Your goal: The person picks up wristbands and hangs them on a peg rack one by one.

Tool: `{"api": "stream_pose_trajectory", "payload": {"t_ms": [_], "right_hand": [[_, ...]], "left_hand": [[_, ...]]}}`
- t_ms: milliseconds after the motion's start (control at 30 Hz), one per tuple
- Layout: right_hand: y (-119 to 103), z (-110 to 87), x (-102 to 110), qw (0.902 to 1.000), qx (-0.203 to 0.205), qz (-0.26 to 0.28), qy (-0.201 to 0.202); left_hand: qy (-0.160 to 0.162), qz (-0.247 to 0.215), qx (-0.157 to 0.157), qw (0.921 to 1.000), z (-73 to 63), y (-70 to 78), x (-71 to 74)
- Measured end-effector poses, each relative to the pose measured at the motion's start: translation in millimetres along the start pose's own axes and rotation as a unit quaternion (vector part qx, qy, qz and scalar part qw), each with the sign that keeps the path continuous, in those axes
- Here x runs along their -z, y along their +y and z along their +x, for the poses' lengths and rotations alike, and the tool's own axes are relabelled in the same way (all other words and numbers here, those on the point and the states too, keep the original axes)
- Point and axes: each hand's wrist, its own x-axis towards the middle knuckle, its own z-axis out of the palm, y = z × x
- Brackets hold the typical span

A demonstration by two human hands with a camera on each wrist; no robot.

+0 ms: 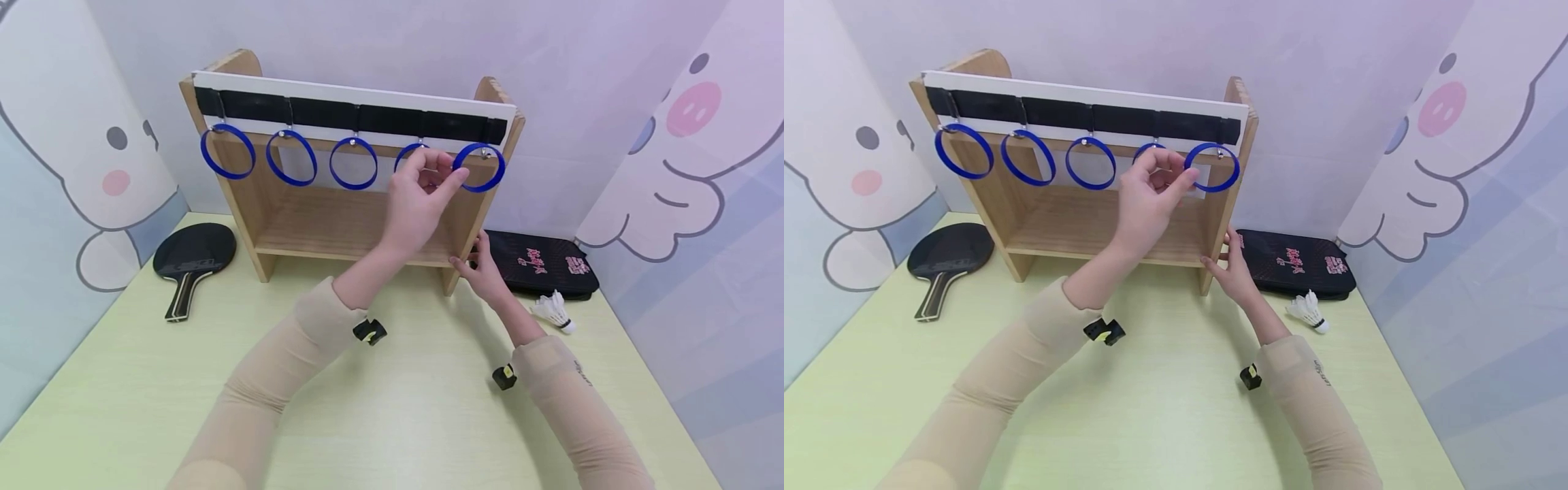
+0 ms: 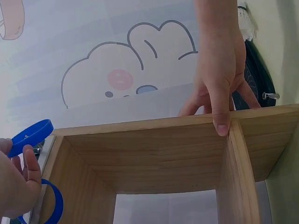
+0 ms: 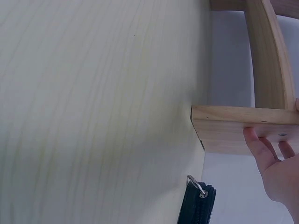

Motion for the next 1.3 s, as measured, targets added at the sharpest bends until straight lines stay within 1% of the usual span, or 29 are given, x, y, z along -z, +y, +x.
{"api": "stream_pose_trajectory", "payload": {"t_ms": [133, 300, 500, 633, 767, 867, 933, 1100, 1167, 1233, 1300], "right_hand": [[0, -0.6, 0, 1.0000, 0.001, 0.000, 0.000], [1, -0.3, 0, 1.0000, 0.002, 0.001, -0.001], [2, 0.9, -1, 1.0000, 0.007, 0.003, -0.003], [4, 1.9, -1, 0.9999, 0.010, 0.008, -0.003], [4, 1.6, -1, 0.9999, 0.010, 0.005, -0.004], [2, 0.5, -1, 0.9999, 0.010, -0.002, -0.002], [0, -0.3, 0, 0.9999, 0.012, -0.006, 0.001], [-2, 0.3, 1, 0.9989, 0.032, -0.030, 0.015], [-3, 0.5, 3, 0.9985, 0.032, -0.042, 0.014], [4, 2.1, 7, 0.9981, 0.031, -0.053, 0.010], [-1, -0.4, 11, 0.9979, 0.022, -0.061, 0.002]], "left_hand": [[0.015, 0.024, -0.016, 0.9995, -0.8, -4.7, -4.4], [0.020, 0.033, -0.018, 0.9991, -2.2, -10.8, -6.4], [0.012, 0.057, -0.023, 0.9980, -6.5, -16.2, -3.7], [0.002, 0.081, -0.037, 0.9961, -9.1, -19.4, 0.2], [-0.005, 0.097, -0.047, 0.9941, -10.4, -19.0, 6.8], [-0.012, 0.105, -0.043, 0.9934, -12.9, -15.3, 13.3], [-0.021, 0.110, -0.038, 0.9930, -15.2, -12.1, 17.9], [-0.051, 0.127, -0.035, 0.9899, -21.7, -1.6, 31.8], [-0.063, 0.136, -0.040, 0.9879, -24.7, 3.3, 38.6], [-0.073, 0.144, -0.043, 0.9860, -28.0, 7.5, 45.9], [-0.079, 0.152, -0.055, 0.9838, -31.3, 10.8, 53.4]]}}
